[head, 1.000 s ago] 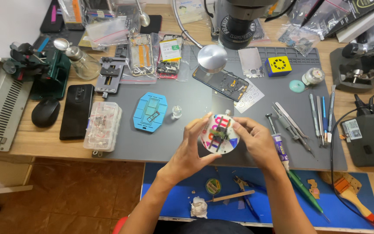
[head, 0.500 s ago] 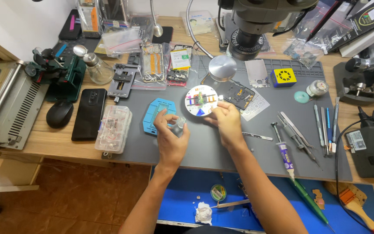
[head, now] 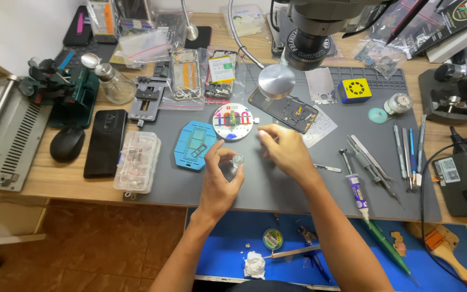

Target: The person uses a soldering iron and tweezers to work on a small circuit board mounted on a colorful circular holder. They apply flux, solder components, and clean the board with a tissue. The person also handles a smartphone and places it on the desk.

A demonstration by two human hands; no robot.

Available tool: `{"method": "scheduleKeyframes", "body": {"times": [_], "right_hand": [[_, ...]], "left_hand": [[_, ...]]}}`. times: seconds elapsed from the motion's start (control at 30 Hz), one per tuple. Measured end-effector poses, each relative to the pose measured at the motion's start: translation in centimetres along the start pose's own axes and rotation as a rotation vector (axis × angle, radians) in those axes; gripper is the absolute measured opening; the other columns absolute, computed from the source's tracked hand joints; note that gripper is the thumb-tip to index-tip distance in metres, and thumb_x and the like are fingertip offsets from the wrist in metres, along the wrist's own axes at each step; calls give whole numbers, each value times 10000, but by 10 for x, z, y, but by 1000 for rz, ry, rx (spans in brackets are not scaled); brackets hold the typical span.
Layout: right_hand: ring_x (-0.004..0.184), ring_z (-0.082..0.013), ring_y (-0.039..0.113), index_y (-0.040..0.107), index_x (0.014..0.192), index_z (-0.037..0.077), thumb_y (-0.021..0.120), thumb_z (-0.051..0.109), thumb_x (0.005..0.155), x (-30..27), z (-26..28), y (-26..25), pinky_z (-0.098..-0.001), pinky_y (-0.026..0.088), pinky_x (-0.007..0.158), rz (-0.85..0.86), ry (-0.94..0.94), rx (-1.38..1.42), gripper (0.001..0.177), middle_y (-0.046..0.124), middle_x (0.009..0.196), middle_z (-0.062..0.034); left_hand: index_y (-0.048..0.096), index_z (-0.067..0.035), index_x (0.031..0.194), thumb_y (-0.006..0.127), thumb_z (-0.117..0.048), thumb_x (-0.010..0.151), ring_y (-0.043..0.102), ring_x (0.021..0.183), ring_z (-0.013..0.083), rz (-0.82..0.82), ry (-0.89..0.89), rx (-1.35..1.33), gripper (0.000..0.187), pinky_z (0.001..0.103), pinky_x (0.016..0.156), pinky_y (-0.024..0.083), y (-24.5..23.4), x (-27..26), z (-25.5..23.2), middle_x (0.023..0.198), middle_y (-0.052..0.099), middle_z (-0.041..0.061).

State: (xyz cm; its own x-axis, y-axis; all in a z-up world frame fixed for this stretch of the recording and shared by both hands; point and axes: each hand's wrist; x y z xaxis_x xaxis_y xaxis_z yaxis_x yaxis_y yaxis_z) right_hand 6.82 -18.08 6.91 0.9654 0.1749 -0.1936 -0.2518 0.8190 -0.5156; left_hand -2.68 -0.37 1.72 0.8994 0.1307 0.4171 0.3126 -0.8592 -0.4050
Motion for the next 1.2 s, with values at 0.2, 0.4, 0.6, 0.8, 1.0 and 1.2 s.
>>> {"method": "scheduleKeyframes", "body": {"times": [0.2, 0.4, 0.6, 0.8, 1.0, 1.2], "right_hand": [[722, -217, 753, 813, 1124, 154, 713, 218, 1009, -71, -28, -75, -368, 606, 732, -206, -74, -143, 166, 768, 758, -91], [814, -245, 767, 808, 1088, 153, 766, 220, 913, -112, -78, -72, -357, 614, 754, -176, -69, -351, 193, 782, 865, -76], [783, -182, 735, 784, 1039, 157, 745, 238, 954, -109, -108, -52, -334, 598, 731, -292, -147, -450, 124, 701, 831, -11], [766, -161, 752, 779, 971, 183, 732, 230, 953, -113, -90, -58, -299, 609, 676, -241, -225, -407, 70, 715, 792, 11], [820, -236, 761, 769, 1014, 132, 733, 165, 980, -95, -88, -105, -318, 620, 677, -387, -270, -410, 59, 735, 855, -61], [880, -197, 742, 753, 1101, 99, 760, 68, 950, -60, -106, -107, -329, 613, 768, -461, -409, -540, 154, 696, 976, -37]], "left_hand": [[304, -25, 1509, 717, -34, 942, 684, 1138, 303, 55, -7, -59, 702, 422, 1041, 577, 9, 3, -10, 1183, 641, 128], [282, -22, 1516, 715, -42, 964, 688, 1144, 291, 140, -15, -84, 701, 414, 1035, 588, 33, 11, -14, 1197, 629, 124], [351, -18, 1519, 746, -47, 946, 685, 1161, 301, 181, -43, -46, 696, 405, 1048, 585, 38, 11, -13, 1193, 646, 139], [446, -10, 1501, 778, -71, 925, 684, 1176, 311, 216, -48, 26, 668, 399, 1047, 586, 38, 14, -14, 1209, 669, 161], [493, -6, 1490, 792, -67, 915, 682, 1166, 335, 196, -39, 42, 650, 412, 1033, 585, 40, 13, -16, 1205, 673, 185], [506, -22, 1482, 789, -73, 919, 679, 1165, 321, 183, -42, 40, 633, 396, 1039, 579, 40, 13, -15, 1196, 671, 174]]}}
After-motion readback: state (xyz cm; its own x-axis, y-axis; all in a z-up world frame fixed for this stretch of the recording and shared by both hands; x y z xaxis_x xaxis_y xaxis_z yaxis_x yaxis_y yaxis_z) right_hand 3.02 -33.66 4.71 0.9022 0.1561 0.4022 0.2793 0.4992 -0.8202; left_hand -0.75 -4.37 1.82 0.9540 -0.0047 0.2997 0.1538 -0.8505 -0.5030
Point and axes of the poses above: each hand's wrist, its own x-axis towards the middle knuckle, its own y-axis out of the palm, z = x × y
